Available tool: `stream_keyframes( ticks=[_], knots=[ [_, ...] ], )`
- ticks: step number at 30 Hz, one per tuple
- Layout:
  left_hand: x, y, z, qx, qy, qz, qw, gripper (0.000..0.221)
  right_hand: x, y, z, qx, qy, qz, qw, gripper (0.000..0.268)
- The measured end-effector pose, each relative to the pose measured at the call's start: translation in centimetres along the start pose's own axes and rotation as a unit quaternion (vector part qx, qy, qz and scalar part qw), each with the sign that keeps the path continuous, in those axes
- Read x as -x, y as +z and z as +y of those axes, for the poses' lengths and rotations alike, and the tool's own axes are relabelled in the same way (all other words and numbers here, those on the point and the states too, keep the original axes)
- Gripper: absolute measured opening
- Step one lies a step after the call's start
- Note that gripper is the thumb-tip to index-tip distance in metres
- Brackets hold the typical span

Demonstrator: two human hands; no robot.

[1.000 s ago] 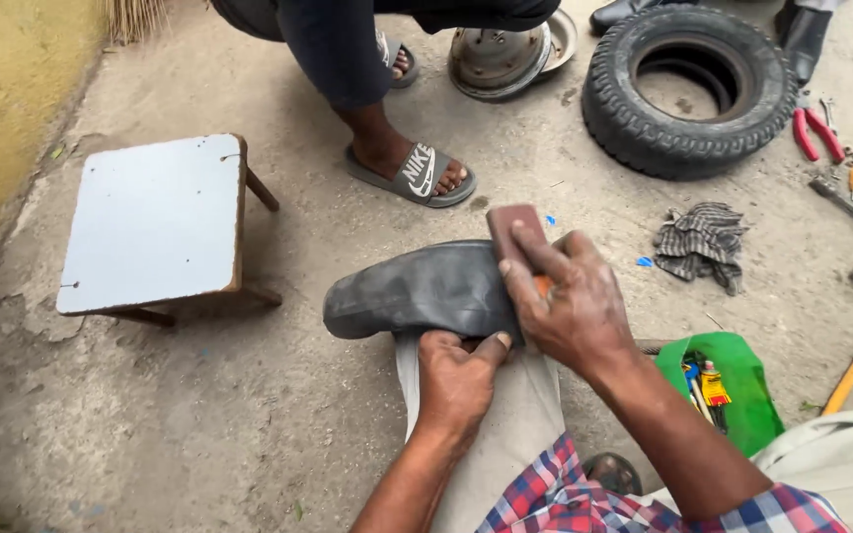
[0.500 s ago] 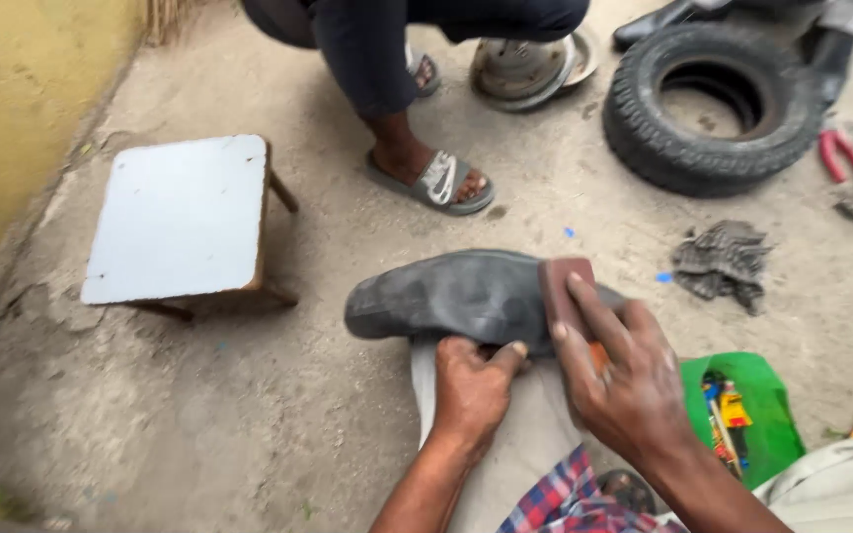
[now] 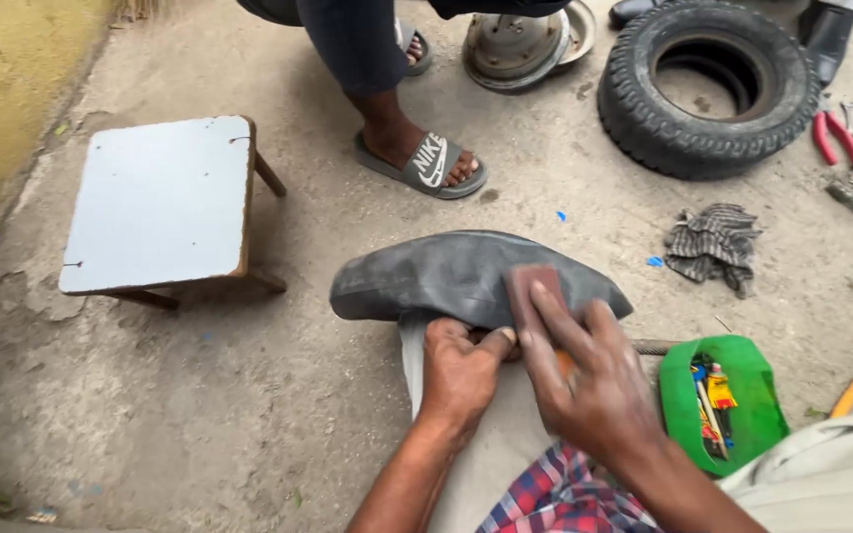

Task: Patching a hole in an inner tube by sanding the area, applying adhesive, and pressing on a rubber patch.

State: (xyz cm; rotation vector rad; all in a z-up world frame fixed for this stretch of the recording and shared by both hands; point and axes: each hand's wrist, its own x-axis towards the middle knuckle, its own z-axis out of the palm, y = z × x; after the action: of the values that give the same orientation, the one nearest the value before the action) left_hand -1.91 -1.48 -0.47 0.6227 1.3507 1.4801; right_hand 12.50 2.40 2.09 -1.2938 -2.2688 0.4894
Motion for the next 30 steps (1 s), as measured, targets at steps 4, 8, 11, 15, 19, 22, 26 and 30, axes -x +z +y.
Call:
stream_keyframes(
  ticks=[4, 8, 11, 15, 19, 22, 26, 30],
  knots=[
    [0.4, 1.0, 0.4, -0.037, 0.011, -0.005, 0.999, 0.011, -5.0, -0.9, 0.2, 0.021, -0.008, 0.04, 0.999, 0.046],
    [0.0, -0.9, -0.7, -0.047, -0.003, 0.04, 0.998, 0.008, -0.3, 0.2, -0.1, -0.043, -0.025, 0.047, 0.998, 0.051],
    [-0.1, -0.1, -0.6, -0.043, 0.027, 0.01, 0.999, 0.009, 0.1, 1.1, 1.9, 0.073, -0.153, 0.03, 0.985, 0.043],
    [0.4, 0.4, 0.9, -0.069, -0.002, 0.0, 0.998, 0.009, -6.2, -0.5, -0.3, 0.03, -0.018, 0.048, 0.998, 0.049],
    [0.5, -0.6, 0.1, 0.039, -0.004, 0.016, 0.999, 0.012, -1.2, -0.5, 0.4, -0.033, -0.049, 0.088, 0.994, 0.053],
    [-0.2, -0.6, -0.7, -0.011, 0.044, -0.011, 0.999, 0.009, 0.6, 0.3, 0.5, -0.032, -0.141, 0.071, 0.987, 0.053],
    [-0.1, -0.4, -0.2, -0.096, 0.049, -0.007, 0.994, 0.009, -5.2, -0.3, -1.2, 0.007, -0.147, 0.077, 0.986, 0.05],
    [0.0, -0.6, -0.7, 0.003, 0.042, -0.009, 0.999, 0.008, -3.8, -1.6, 1.6, -0.033, -0.118, 0.148, 0.981, 0.047]
  ],
)
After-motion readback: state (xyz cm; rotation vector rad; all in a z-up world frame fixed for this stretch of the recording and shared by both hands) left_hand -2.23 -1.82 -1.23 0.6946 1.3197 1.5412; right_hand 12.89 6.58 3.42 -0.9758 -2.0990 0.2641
